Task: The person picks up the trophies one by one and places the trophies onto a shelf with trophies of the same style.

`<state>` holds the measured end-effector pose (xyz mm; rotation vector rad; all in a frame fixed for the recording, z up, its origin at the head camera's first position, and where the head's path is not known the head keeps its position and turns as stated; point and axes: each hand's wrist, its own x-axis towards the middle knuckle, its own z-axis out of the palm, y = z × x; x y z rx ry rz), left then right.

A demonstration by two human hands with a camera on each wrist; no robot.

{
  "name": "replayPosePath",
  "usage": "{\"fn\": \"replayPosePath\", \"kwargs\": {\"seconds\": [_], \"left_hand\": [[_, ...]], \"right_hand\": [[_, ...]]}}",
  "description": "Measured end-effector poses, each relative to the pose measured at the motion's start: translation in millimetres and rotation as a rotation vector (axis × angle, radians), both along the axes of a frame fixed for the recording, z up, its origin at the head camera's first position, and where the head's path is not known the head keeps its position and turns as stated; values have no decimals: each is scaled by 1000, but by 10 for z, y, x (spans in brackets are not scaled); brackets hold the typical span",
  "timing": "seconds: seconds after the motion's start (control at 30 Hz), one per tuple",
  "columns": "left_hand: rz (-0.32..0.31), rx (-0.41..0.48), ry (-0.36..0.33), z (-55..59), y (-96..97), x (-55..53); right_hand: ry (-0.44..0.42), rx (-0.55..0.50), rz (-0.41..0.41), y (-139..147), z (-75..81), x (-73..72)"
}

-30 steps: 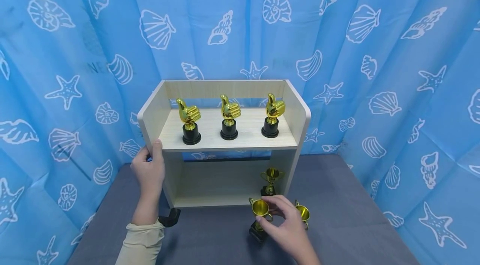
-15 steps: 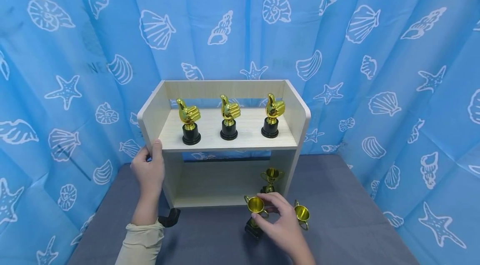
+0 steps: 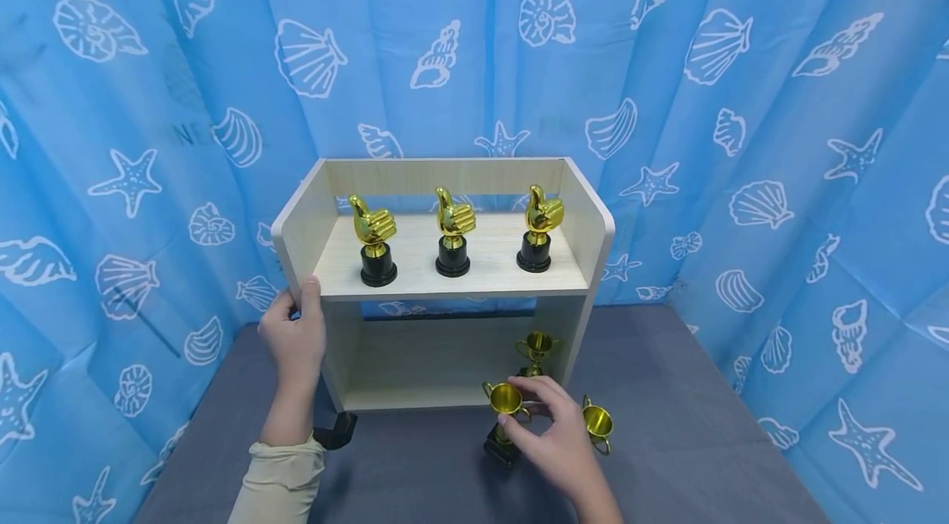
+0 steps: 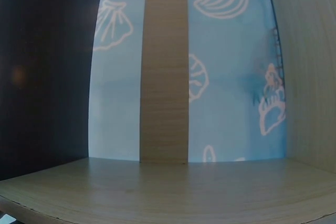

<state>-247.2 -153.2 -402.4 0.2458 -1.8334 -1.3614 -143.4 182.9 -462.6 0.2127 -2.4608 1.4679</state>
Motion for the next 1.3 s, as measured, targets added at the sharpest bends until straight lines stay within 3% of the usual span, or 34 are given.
{"fn": "replayPosePath", "kwargs": {"seconds": [0.47,0.8,1.3], "left_hand": [[18,-16,19,-9,-4,-18],[25,-39,57,-27,-11,-23],[26,-31,42,-23,-7,-17]], "right_hand": [[25,-13,-6,-7,16,-32],[16,3,5,68,-85,-172],[22,-33,36,95,-98,-286]]}}
